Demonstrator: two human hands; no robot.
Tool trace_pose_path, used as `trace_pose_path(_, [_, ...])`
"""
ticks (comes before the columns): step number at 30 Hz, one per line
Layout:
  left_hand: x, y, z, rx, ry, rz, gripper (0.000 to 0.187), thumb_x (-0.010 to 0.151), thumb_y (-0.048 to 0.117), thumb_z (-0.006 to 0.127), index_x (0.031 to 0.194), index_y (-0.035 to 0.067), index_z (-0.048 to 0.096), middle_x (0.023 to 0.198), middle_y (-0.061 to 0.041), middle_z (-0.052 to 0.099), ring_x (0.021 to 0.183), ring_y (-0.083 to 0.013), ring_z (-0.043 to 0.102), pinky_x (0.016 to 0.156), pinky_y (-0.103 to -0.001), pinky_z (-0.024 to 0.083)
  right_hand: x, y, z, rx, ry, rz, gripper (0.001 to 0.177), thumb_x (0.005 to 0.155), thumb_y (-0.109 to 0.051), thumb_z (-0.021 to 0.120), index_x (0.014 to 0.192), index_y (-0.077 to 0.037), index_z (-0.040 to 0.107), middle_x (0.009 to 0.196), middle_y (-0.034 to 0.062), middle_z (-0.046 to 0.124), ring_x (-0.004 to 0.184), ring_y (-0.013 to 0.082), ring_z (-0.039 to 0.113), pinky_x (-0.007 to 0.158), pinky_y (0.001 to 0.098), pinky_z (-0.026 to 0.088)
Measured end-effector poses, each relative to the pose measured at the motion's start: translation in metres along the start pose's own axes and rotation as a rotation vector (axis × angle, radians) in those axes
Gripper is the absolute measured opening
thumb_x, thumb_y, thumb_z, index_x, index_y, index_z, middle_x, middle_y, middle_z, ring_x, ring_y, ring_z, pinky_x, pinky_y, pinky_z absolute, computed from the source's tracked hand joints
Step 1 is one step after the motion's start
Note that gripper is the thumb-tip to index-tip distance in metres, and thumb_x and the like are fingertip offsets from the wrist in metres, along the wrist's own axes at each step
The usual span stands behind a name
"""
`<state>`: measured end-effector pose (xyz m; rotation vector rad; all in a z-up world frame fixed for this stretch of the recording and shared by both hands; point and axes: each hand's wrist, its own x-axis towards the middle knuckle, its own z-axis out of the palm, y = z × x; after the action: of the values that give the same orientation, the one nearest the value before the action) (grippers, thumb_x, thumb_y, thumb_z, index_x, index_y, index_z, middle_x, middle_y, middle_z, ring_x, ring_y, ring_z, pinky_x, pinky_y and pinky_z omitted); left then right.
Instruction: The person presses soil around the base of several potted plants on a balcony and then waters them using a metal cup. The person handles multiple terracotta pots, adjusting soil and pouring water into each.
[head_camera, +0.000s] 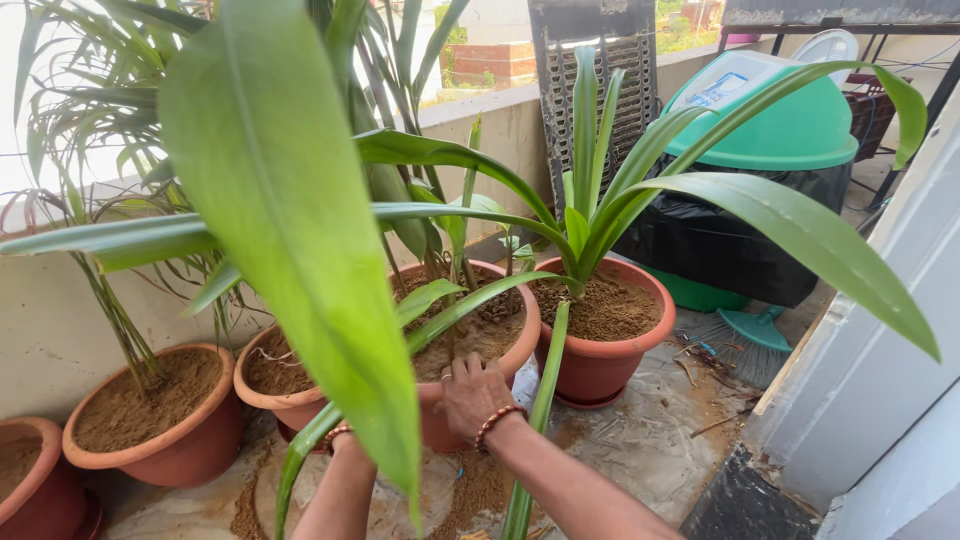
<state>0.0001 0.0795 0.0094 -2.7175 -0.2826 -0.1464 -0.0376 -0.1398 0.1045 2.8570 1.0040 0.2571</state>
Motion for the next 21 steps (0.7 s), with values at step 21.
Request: trace_pose_path(21, [-0.058, 0.08, -0.056, -0.105, 0.261, 0.043, 0.02, 0.091, 0.015, 0.058, 0.099, 0.005, 0.073, 0.099, -0.015, 0.074, 0.088, -0.0245, 0.075, 0.073, -0.036, 0.062, 0.004, 0.085, 0.061, -0.002, 0.347, -0.225, 0.05, 0.09, -0.035, 0.064, 0.122, 0.003, 0.062, 0.119, 0.0166, 0.061, 0.12, 0.0346, 0.055, 0.106, 0.0459, 0.041])
